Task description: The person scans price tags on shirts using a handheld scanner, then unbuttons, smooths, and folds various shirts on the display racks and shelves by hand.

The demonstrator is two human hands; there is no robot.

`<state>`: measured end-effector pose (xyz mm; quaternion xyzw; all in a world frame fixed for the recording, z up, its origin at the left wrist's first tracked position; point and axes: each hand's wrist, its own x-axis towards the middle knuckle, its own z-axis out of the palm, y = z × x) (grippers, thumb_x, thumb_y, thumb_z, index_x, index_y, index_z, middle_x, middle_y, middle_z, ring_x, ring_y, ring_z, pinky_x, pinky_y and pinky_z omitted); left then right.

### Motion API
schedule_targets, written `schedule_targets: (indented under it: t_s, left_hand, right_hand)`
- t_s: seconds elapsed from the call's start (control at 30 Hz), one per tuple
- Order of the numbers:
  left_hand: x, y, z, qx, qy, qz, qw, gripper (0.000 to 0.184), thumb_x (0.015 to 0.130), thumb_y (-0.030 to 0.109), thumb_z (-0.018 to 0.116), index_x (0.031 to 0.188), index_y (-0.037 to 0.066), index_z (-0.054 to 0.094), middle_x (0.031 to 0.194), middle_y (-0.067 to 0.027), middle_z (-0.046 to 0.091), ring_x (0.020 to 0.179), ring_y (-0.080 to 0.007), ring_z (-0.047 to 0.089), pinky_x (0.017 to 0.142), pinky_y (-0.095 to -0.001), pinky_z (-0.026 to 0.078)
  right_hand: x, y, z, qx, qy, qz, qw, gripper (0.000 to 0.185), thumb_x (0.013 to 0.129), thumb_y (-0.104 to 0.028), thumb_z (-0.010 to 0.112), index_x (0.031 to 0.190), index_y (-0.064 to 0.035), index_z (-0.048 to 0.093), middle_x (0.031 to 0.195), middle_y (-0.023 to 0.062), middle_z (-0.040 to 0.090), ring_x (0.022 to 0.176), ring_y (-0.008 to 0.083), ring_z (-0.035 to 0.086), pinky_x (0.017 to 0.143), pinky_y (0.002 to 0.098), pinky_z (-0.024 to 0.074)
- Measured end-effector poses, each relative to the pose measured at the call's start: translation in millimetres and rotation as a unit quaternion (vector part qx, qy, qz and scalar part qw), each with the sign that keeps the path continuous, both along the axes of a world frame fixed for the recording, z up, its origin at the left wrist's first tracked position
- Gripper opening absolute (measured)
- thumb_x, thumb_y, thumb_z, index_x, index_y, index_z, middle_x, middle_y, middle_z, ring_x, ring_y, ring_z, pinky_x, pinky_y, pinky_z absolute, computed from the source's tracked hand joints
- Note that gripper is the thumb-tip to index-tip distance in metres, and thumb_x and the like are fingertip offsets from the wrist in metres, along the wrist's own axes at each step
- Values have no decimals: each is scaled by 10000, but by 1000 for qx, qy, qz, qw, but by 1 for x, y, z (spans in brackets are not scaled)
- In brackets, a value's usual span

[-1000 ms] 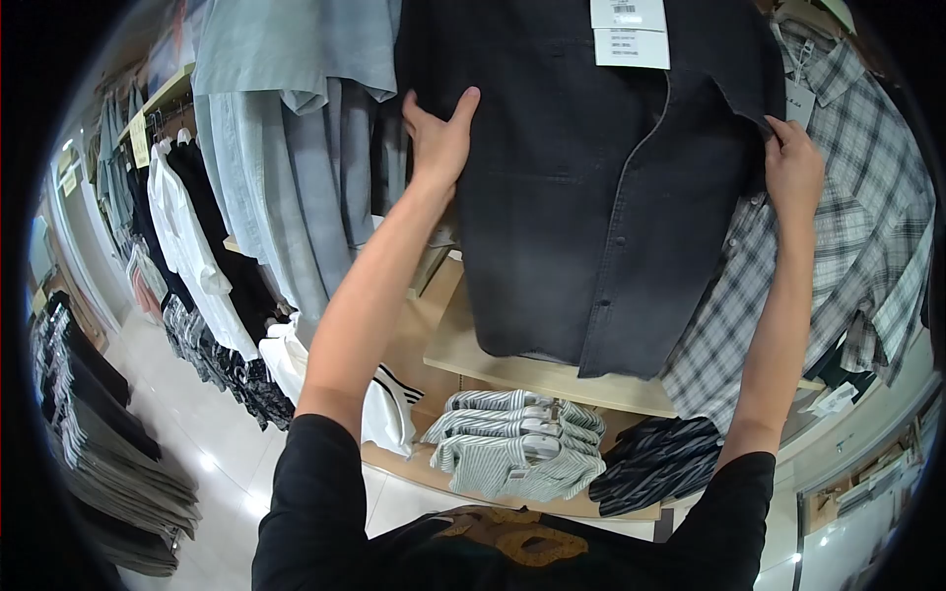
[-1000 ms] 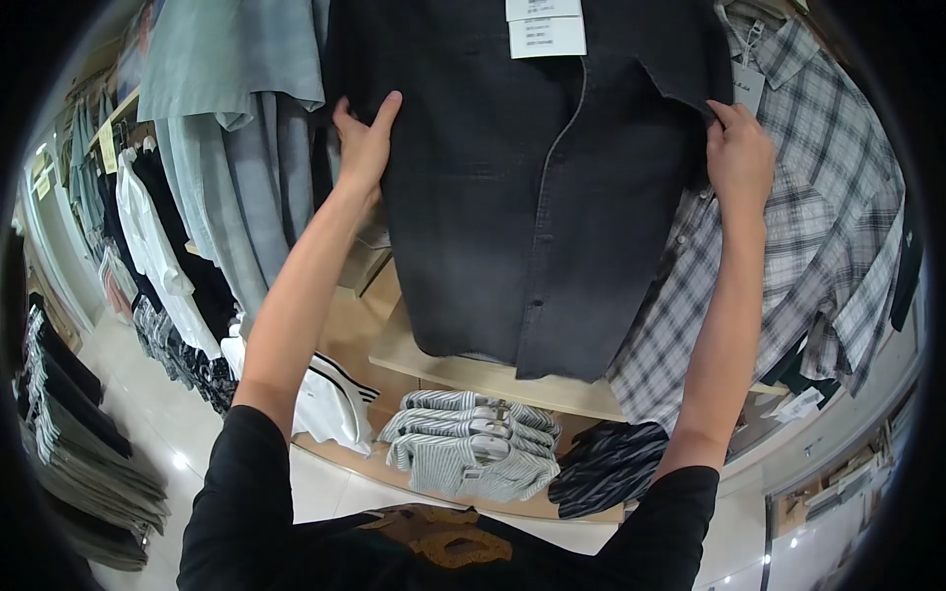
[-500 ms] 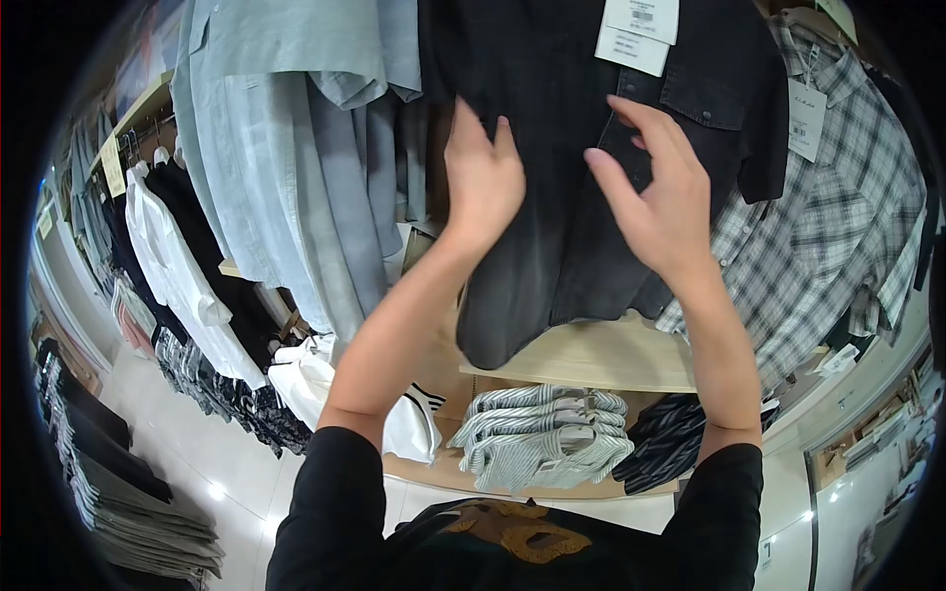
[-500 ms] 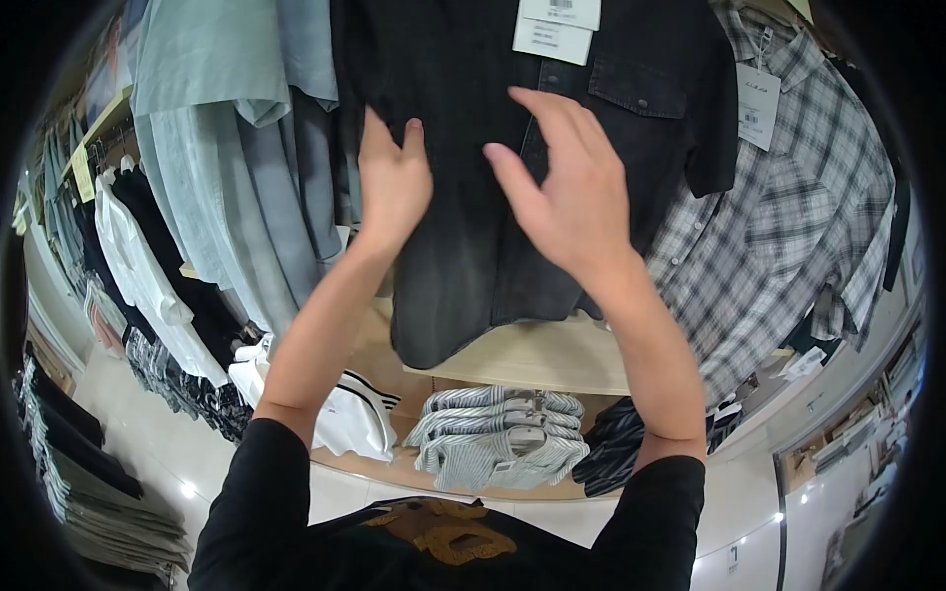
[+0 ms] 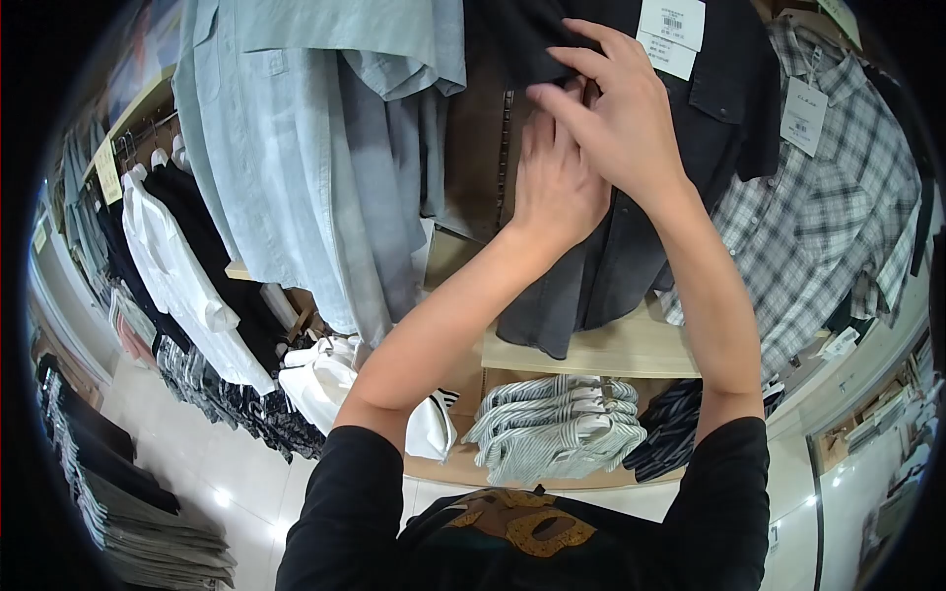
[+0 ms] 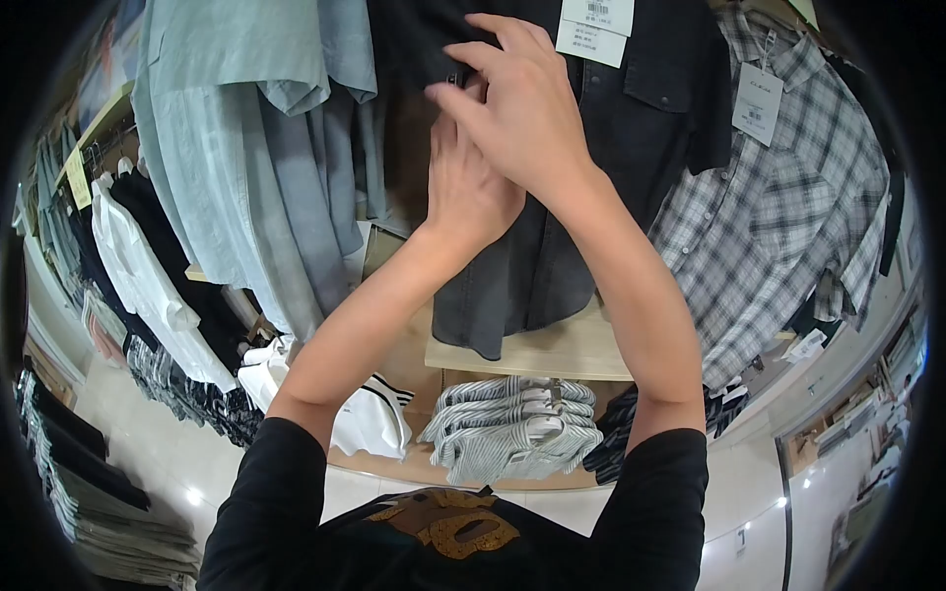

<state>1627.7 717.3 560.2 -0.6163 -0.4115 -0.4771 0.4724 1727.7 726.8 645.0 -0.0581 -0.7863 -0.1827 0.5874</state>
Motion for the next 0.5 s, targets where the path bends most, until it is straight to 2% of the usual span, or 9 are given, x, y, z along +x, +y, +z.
schedule_targets:
  t_s: [0.1,0.17,0.2,0.23,0.27,0.3,0.37,0.4,0.5]
  left_hand:
    - [1,-1,-2,55,-45,-86,994,634,859,72,687,1434,-96,478,1473,-300,422,1213,-482,495,965,-543,450]
    - [0,-8,1,89,-58,-113,988,478,879,63,686,1328,-52,565,1349,-273,546,1177,-446,545,950,-498,473]
    - [-5,-10,1,89,-57,-114,988,478,879,63,686,1328,-52,565,1349,-273,546,1177,-446,545,950,-498,473]
    - [-10,-11,2,106,-95,-178,974,439,908,71,681,1315,-48,568,1289,-244,589,1130,-391,587,941,-459,488]
    - [-13,-12,3,120,-131,-241,954,399,937,80,676,1302,-45,571,1228,-214,632,1084,-337,629,932,-420,504]
    - [-11,-16,7,96,-241,-286,923,357,994,150,688,1278,-42,590,1111,-146,675,989,-220,653,888,-359,521]
    - [-15,-19,27,121,-296,-343,883,377,1005,217,719,1263,-34,609,1105,-101,674,915,-158,635,826,-315,523]
    - [-16,-26,36,87,-334,-355,869,399,929,247,795,1197,-14,656,1061,-138,658,939,-244,644,828,-371,522]
    - [-24,-42,50,54,-307,-254,916,376,907,249,818,1143,-26,717,1003,-118,642,816,-207,625,764,-333,518]
  right_hand:
    - [2,4,9,-1,-1,37,999,268,945,-226,718,1106,-23,787,1297,124,706,1219,352,632,1028,436,514]
    - [4,9,15,-22,-1,68,997,242,956,-210,704,1074,-18,792,1219,114,741,1156,339,667,991,423,530]
    - [6,12,19,-49,9,80,996,240,962,-206,700,1066,-9,787,1135,106,756,1055,322,694,917,404,543]
    - [7,13,23,-75,19,93,993,239,968,-202,695,1058,1,782,1051,97,770,954,306,721,843,386,555]
    - [10,12,22,-109,22,100,989,252,975,-223,706,1037,10,778,934,81,754,753,245,691,695,346,520]
    - [11,14,24,-109,23,100,989,252,975,-223,706,1037,10,778,934,81,754,753,245,691,695,346,520]
    - [14,21,28,-165,-30,133,977,275,975,-245,720,1014,22,773,892,74,733,679,182,632,640,315,474]
    - [13,26,28,-144,-31,142,979,282,972,-252,727,999,26,770,864,70,719,662,152,593,630,303,457]
    - [11,21,27,-96,-12,134,986,273,970,-246,731,993,24,768,871,76,727,685,181,634,638,316,473]
